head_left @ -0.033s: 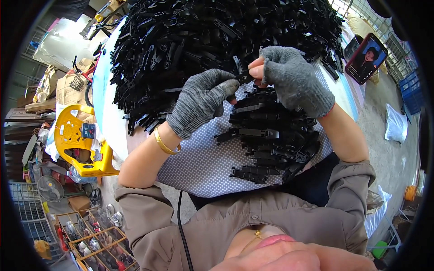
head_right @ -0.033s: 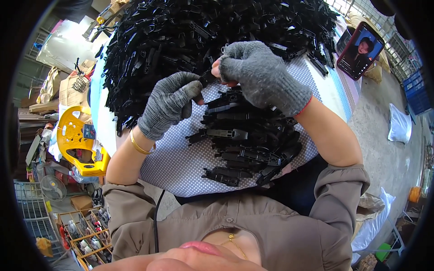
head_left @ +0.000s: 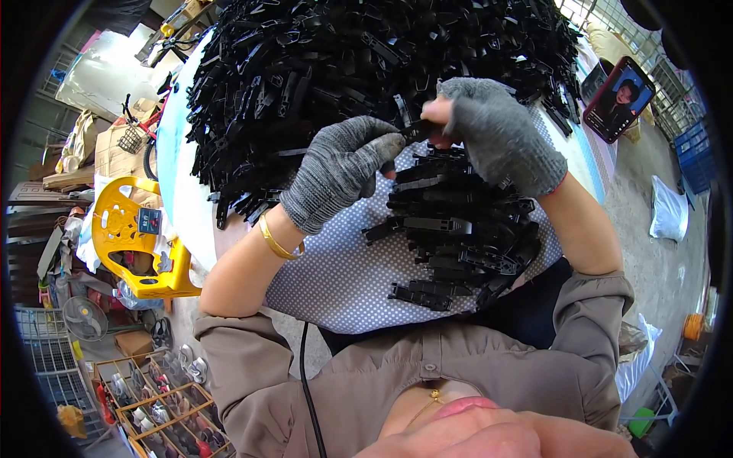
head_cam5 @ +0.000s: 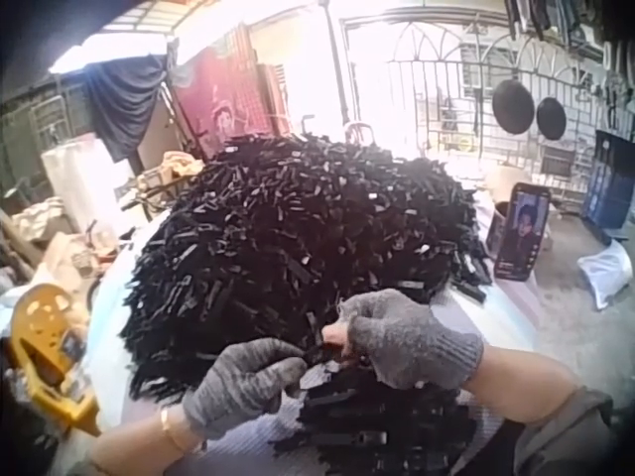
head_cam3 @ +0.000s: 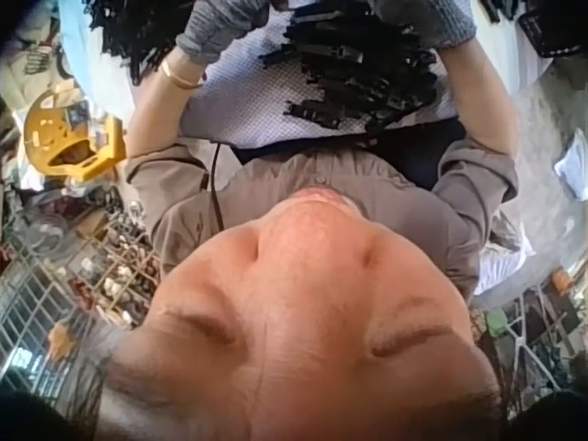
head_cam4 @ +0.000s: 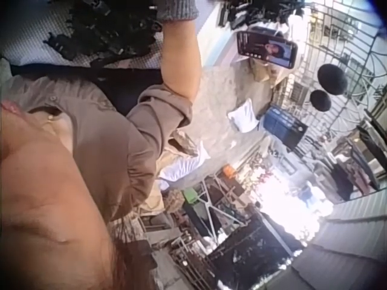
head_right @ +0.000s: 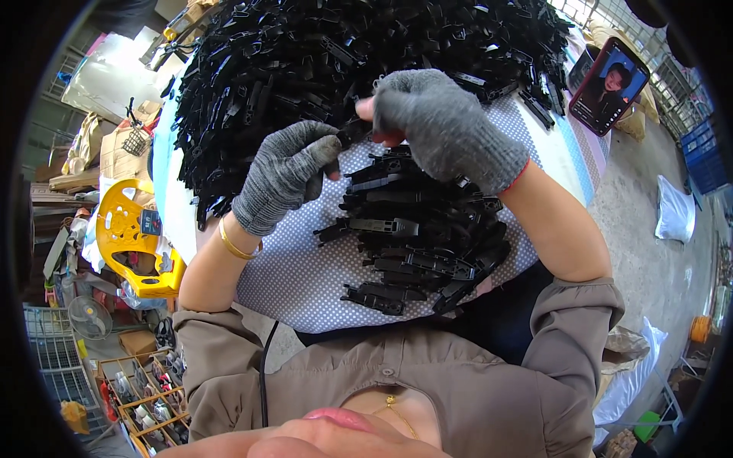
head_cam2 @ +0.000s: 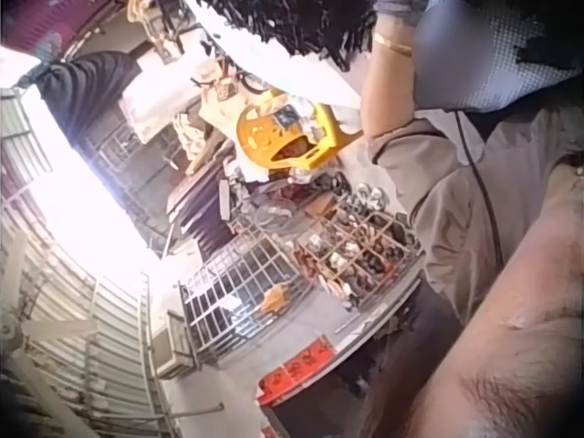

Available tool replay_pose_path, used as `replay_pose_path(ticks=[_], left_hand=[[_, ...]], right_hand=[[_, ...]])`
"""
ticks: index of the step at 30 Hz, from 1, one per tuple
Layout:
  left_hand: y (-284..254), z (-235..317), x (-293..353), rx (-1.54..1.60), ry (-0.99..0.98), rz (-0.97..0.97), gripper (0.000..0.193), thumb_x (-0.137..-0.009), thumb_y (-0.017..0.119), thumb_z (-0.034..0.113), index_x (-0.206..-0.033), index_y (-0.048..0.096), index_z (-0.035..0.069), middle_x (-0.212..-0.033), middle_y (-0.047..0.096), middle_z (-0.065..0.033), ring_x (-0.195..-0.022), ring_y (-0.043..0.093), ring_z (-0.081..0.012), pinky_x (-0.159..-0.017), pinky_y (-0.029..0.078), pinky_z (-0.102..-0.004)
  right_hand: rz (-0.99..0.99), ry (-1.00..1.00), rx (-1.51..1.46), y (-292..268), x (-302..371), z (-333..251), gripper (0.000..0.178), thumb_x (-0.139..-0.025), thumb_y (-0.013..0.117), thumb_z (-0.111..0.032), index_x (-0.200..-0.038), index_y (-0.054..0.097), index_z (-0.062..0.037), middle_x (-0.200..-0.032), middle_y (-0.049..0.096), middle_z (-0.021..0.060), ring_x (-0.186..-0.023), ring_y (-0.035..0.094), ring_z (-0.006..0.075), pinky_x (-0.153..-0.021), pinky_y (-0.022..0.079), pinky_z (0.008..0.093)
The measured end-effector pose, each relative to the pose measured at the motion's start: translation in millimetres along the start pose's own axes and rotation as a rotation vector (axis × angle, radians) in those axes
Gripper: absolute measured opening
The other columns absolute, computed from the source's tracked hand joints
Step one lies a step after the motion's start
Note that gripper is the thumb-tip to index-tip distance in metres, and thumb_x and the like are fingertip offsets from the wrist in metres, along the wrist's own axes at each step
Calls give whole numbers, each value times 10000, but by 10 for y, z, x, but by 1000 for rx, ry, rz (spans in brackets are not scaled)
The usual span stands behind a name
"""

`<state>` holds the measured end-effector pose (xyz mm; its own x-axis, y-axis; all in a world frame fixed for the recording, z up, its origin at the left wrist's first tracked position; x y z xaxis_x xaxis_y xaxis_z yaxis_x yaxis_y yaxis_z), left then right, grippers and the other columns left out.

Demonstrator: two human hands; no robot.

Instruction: The recorder is sorting and assembling small black plastic components on a white table.

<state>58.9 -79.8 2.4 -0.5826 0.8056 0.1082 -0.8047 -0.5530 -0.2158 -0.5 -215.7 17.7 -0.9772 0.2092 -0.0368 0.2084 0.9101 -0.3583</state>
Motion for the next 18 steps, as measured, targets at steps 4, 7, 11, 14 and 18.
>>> replay_pose_path(ticks=[4,7,11,14,18], left_hand=[[242,219,17,-155,255,-128,245,-865,586,201,-1019,618,13,-784,652,-87,-635,598,-129,-621,506,-269],[354,232,48,-274,337,-32,286,-864,569,195,-1099,587,33,-851,653,-139,-784,645,-270,-727,513,-335],[446,357,167,-479,467,3,290,-851,572,189,-1106,579,52,-835,641,-148,-760,635,-285,-706,511,-341],[451,463,143,-580,458,-29,276,-836,596,198,-1071,590,53,-819,622,-160,-746,621,-295,-678,498,-357],[603,509,215,-742,568,-127,260,-811,632,239,-998,616,58,-816,600,-158,-716,606,-302,-642,486,-366]], right_hand=[[-42,-108,-222,147,58,-175,472,-886,466,-443,-893,649,-8,-779,619,70,-734,587,159,-773,469,277],[-55,-99,-175,329,73,-244,581,-919,350,-509,-918,640,-5,-847,631,89,-777,586,167,-812,464,289],[-65,-229,-287,374,144,-333,673,-917,272,-568,-951,627,2,-893,629,115,-848,600,190,-834,468,301],[-158,-363,-267,253,75,-491,731,-896,247,-617,-989,611,10,-931,626,137,-870,613,224,-849,472,328],[153,-177,-206,-421,-146,-106,555,-911,407,-510,-942,616,3,-847,620,95,-779,601,173,-716,500,297]])
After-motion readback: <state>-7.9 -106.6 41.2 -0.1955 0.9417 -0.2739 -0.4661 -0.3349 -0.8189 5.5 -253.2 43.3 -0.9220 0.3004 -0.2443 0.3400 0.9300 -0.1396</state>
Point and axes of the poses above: each hand's wrist, its own x-axis away from the middle knuckle, its own y-axis out of the palm, z = x × y, the point moved 9 cm from there along -x, towards the middle knuckle
